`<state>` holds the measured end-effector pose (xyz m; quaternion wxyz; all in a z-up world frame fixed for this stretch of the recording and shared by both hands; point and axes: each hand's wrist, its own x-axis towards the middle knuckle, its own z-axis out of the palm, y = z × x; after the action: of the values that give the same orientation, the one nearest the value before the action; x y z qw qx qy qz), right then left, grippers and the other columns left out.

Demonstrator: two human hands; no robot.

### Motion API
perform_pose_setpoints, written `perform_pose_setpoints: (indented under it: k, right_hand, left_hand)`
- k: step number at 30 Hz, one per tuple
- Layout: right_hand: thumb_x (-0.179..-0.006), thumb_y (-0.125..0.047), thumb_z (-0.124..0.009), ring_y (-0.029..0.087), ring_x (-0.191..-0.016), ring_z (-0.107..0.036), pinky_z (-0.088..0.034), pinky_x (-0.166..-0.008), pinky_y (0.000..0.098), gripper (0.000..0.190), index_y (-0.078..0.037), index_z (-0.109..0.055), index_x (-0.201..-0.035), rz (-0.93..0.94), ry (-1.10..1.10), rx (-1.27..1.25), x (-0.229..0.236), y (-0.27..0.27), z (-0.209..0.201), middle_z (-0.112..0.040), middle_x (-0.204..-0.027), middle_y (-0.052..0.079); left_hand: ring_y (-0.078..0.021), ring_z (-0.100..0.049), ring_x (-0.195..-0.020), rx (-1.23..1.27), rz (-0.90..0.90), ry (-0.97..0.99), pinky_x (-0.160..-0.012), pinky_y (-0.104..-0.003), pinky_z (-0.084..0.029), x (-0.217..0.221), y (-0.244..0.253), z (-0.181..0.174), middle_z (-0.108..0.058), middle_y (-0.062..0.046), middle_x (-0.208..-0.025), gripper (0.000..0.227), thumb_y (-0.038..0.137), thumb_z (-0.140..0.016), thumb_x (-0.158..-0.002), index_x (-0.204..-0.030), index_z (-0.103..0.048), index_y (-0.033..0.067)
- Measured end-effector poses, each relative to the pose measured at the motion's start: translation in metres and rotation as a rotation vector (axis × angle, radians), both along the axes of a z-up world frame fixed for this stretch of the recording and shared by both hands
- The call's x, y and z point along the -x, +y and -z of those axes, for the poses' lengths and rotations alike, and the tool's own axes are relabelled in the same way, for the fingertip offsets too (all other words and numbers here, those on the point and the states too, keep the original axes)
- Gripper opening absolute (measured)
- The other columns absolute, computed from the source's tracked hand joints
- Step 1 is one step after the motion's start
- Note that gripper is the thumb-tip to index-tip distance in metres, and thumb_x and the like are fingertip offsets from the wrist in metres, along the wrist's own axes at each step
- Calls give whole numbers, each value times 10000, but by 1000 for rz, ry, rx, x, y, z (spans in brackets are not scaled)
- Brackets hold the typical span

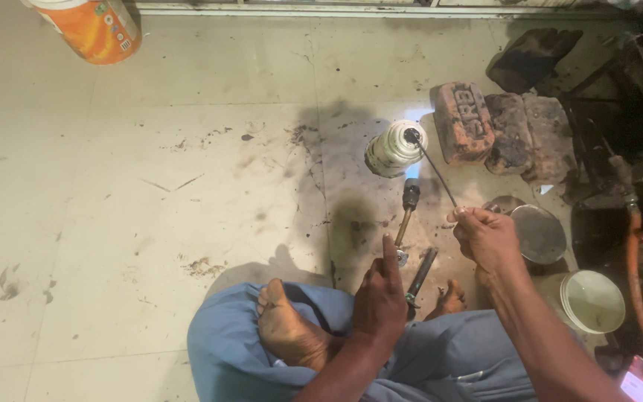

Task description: The person sits on the floor and uses a blowtorch to heat a cylindrical metal object. They hold the torch in one hand and a metal rod in the other, applying the flame to the object's surface and occasionally using the rod to manipulate the heated area.

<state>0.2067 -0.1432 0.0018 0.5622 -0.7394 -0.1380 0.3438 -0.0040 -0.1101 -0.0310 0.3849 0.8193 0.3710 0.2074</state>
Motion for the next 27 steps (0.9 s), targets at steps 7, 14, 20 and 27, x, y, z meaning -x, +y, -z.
perform_pose_setpoints:
  k: [7,14,20,27]
  right_hand:
    - [-990,-163,-639,39,-455,-299,-189,-415,243,199,-23,-715,-871,-17,9,-1,9,0,-7,-443,-563,-60]
    - [-1003,-174,-635,36,-458,-273,-170,-412,246,218,-23,-713,-867,-33,16,-3,11,0,-9,-413,-559,-71]
    - [-1005,-163,-627,38,-450,-286,-175,-410,246,215,-22,-718,-870,-13,-19,30,7,1,-10,-443,-558,-60]
    - [-1005,-157,-633,39,-444,-293,-180,-402,252,213,-20,-721,-868,-20,-28,21,7,1,-11,-441,-554,-56]
  left_hand:
    - [-429,-680,-918,-44,-36,-12,-726,-477,-594,0,2,-5,-636,-265,-1102,799,-86,-549,-871,-1582,-189,-35]
    - [-439,-679,-907,6,-43,-30,-728,-494,-585,6,-1,1,-644,-258,-1076,792,-65,-544,-872,-1586,-205,-7]
    - [-439,-696,-853,45,-50,-30,-708,-499,-585,14,1,8,-651,-280,-1076,740,-36,-532,-927,-1590,-204,-2]
    - [-436,-700,-816,-13,-79,-104,-689,-494,-591,19,-1,13,-663,-280,-1033,755,-36,-533,-901,-1579,-203,-14]
